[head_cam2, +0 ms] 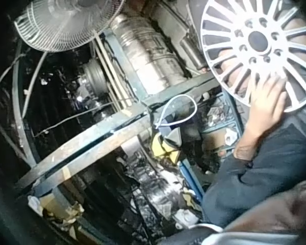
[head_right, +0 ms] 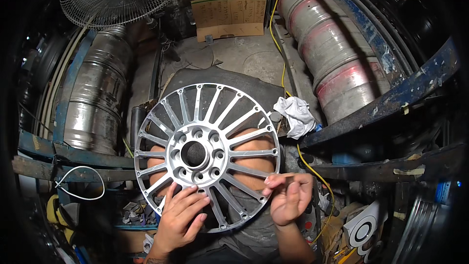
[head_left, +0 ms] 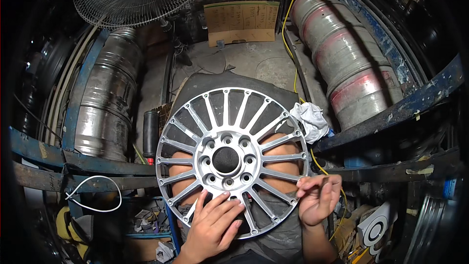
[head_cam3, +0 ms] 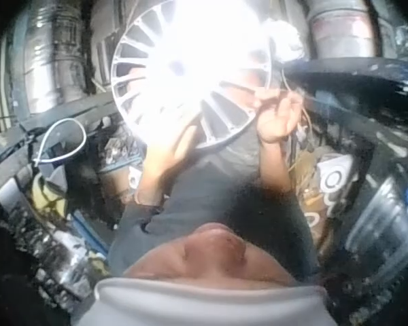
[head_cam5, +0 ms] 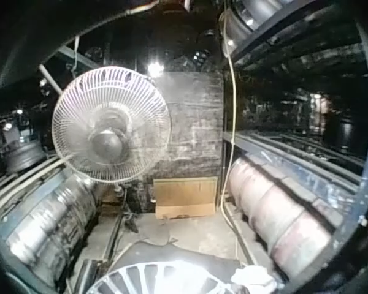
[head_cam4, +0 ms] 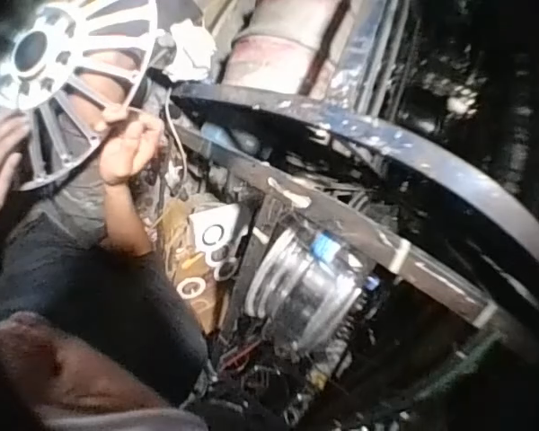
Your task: Manually deburring or cleaning the edges of an alloy wheel rim using a small scraper tool.
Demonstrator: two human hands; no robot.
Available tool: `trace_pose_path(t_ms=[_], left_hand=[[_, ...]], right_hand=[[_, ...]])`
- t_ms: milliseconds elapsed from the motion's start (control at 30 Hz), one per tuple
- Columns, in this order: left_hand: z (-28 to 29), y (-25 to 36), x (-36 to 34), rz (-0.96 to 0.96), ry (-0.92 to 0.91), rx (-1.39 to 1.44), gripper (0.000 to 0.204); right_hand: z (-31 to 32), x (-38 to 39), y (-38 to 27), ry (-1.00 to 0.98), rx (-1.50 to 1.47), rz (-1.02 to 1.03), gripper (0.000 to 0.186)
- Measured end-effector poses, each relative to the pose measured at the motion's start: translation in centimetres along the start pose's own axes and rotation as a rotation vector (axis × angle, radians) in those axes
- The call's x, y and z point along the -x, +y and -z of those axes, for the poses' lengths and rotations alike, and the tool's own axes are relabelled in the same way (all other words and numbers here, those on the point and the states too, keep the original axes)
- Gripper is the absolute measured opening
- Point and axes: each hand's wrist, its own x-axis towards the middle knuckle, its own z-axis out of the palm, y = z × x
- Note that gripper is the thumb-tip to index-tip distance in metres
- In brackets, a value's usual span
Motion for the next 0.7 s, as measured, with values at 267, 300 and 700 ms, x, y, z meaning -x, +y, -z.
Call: trace_pose_path(t_ms=[267,300,700], left_hand=[[1.3,-2.9,1.4,-0.047,0.443,0.213,0.010],[1.5,-3.7,1.6,-0.041,0.491,0.234,0.013],[-0.4,-2.4,1.3,-0.043,0.448,0.197,0.015]], right_hand=[[1.1,-0.9,-0.3,0.122,0.067,0.045,0.018],[1.3,-1.1,-0.1,0.148,0.064,0.029,0.017],[3.4,-1.1,0.0,0.189,0.016,-0.447,0.026]])
